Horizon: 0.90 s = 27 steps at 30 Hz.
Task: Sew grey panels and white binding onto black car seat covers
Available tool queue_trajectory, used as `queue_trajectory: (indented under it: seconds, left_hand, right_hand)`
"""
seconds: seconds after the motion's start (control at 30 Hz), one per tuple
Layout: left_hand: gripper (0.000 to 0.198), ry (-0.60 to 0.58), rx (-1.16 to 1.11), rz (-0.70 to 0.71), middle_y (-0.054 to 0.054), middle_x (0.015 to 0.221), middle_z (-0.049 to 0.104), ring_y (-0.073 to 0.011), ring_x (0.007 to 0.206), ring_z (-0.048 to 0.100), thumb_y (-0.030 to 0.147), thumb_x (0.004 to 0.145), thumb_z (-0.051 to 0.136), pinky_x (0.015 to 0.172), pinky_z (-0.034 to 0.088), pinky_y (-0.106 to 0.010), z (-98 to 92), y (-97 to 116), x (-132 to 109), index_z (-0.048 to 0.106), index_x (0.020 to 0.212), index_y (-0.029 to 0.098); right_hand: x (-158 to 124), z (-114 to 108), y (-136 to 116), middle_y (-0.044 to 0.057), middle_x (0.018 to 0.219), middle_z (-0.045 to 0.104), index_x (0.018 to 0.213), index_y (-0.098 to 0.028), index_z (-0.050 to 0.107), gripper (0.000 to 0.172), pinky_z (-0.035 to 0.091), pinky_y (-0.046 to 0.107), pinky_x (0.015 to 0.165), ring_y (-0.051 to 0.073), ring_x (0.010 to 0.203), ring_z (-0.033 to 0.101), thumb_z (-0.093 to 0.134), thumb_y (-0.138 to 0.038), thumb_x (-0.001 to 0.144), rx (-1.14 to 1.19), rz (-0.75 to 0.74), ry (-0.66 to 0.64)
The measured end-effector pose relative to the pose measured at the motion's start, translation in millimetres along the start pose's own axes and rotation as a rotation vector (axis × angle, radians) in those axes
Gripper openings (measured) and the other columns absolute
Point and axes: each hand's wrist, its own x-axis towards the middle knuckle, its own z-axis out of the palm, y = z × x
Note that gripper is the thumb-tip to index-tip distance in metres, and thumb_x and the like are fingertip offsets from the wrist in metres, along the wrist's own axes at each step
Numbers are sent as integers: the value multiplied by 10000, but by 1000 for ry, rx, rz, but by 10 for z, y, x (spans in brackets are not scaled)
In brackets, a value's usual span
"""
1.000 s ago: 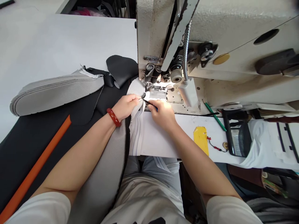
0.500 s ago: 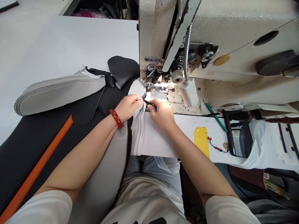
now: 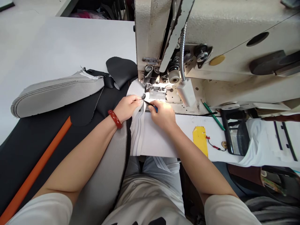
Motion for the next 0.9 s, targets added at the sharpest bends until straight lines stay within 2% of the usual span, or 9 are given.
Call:
queue_trajectory:
  seconds: [0.3,0.5,0.6,0.7,0.9]
  left_hand:
    - [272,-9,20,3,-32,934,724,-188,871,617,331,824,507,771,457,-265,-8,32,-16,692,927,160]
    - [251,-19,55,-4,0,732,660,-147,665,553,339,831,508,637,429,-255,9,63,-38,676,908,169]
    - [253,-15,21,-4,-13,819,701,-162,750,593,327,818,513,686,454,-251,2,70,-33,685,914,167]
    - [260,-7,1,-20,-29,932,727,-184,873,619,310,810,512,760,466,-256,-8,69,-27,695,918,160]
    - [286,-20,4,-26,-36,979,728,-194,914,621,327,831,507,788,462,-266,-7,33,-20,697,963,158]
  right_hand:
    - [-10,20,-50,33,1007,700,1089,-255,700,291,335,298,621,203,854,604,439,-275,962,-51,-2,-1]
    - [22,55,-66,44,967,706,1064,-237,686,268,303,297,612,207,866,595,445,-252,948,-45,-3,22]
    - [23,44,-50,42,929,692,998,-236,687,284,276,293,593,194,816,578,405,-247,966,-75,-30,-6]
    - [-5,26,-39,39,957,672,1042,-241,679,296,263,285,578,180,785,560,390,-266,981,-95,-40,-11]
    - [-42,16,-34,48,905,617,1051,-244,687,293,236,274,569,171,723,522,411,-299,975,-126,-19,7]
